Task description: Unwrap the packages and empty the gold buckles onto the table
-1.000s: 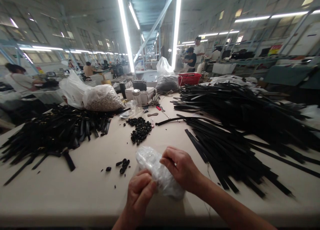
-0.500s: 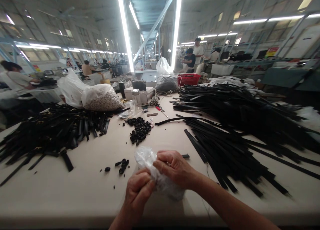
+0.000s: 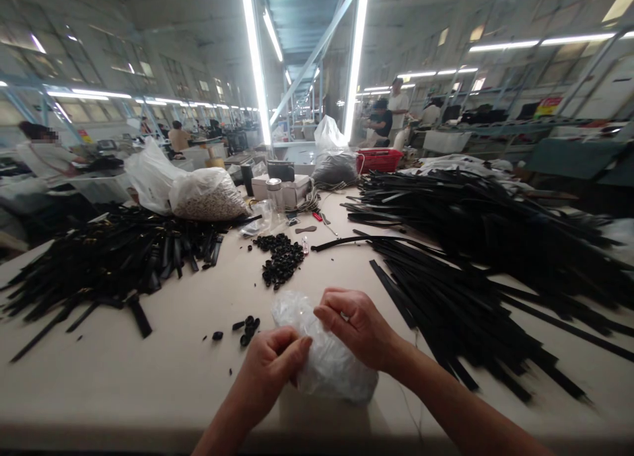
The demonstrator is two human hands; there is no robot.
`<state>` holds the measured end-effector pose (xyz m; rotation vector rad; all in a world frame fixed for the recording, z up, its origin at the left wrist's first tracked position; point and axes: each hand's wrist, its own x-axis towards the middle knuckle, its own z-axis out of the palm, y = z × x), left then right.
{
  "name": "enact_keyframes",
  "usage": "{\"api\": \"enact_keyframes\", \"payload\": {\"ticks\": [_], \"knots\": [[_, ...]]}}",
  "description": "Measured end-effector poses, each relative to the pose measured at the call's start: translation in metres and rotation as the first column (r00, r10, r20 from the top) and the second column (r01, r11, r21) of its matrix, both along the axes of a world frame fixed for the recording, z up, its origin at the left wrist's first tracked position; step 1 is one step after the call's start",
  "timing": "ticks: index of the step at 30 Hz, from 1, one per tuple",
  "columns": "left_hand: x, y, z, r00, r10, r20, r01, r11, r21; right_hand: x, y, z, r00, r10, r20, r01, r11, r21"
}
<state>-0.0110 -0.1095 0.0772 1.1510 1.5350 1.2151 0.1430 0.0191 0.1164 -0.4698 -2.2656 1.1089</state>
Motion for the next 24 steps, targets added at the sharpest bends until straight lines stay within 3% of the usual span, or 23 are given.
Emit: {"api": "enact_keyframes", "payload": {"ticks": [4, 7, 9, 11, 14, 17, 19, 21, 24], "knots": [[0.006, 0.0, -0.001, 0.996, 0.072, 0.057, -0.079, 0.988, 0.136, -0.003, 0.012, 0.014, 0.974, 0.057, 0.22, -0.025, 0.989, -0.146], [0.009, -0.001, -0.004, 0.988, 0.135, 0.073, -0.147, 0.968, 0.203, -0.013, 0.017, 0.02, 0.904, 0.166, 0.393, -0.124, 0.984, -0.13], [0.009, -0.002, -0.005, 0.985, 0.163, 0.064, -0.174, 0.956, 0.235, -0.022, 0.014, 0.019, 0.89, 0.184, 0.416, -0.142, 0.981, -0.128], [0.008, -0.002, -0.005, 0.979, 0.195, 0.064, -0.205, 0.944, 0.258, -0.029, 0.008, 0.013, 0.917, 0.154, 0.367, -0.125, 0.987, -0.1], [0.008, -0.005, -0.008, 0.973, 0.219, 0.066, -0.229, 0.933, 0.276, -0.034, 0.002, 0.003, 0.962, 0.042, 0.271, -0.068, 0.994, 0.086], [0.012, -0.014, -0.013, 0.979, 0.206, 0.007, -0.194, 0.911, 0.363, -0.032, 0.014, -0.006, 0.972, -0.093, 0.216, 0.041, 0.971, 0.234], [0.016, -0.023, -0.016, 0.973, 0.229, -0.03, -0.193, 0.876, 0.441, -0.026, 0.032, -0.011, 0.958, -0.202, 0.203, 0.162, 0.967, 0.198], [0.018, -0.03, -0.019, 0.964, 0.263, -0.032, -0.212, 0.837, 0.505, -0.019, 0.049, -0.015, 0.938, -0.273, 0.215, 0.261, 0.962, 0.08], [0.017, -0.033, -0.02, 0.963, 0.269, 0.01, -0.23, 0.802, 0.552, -0.012, 0.062, -0.017, 0.94, -0.214, 0.266, 0.235, 0.971, -0.051]]}}
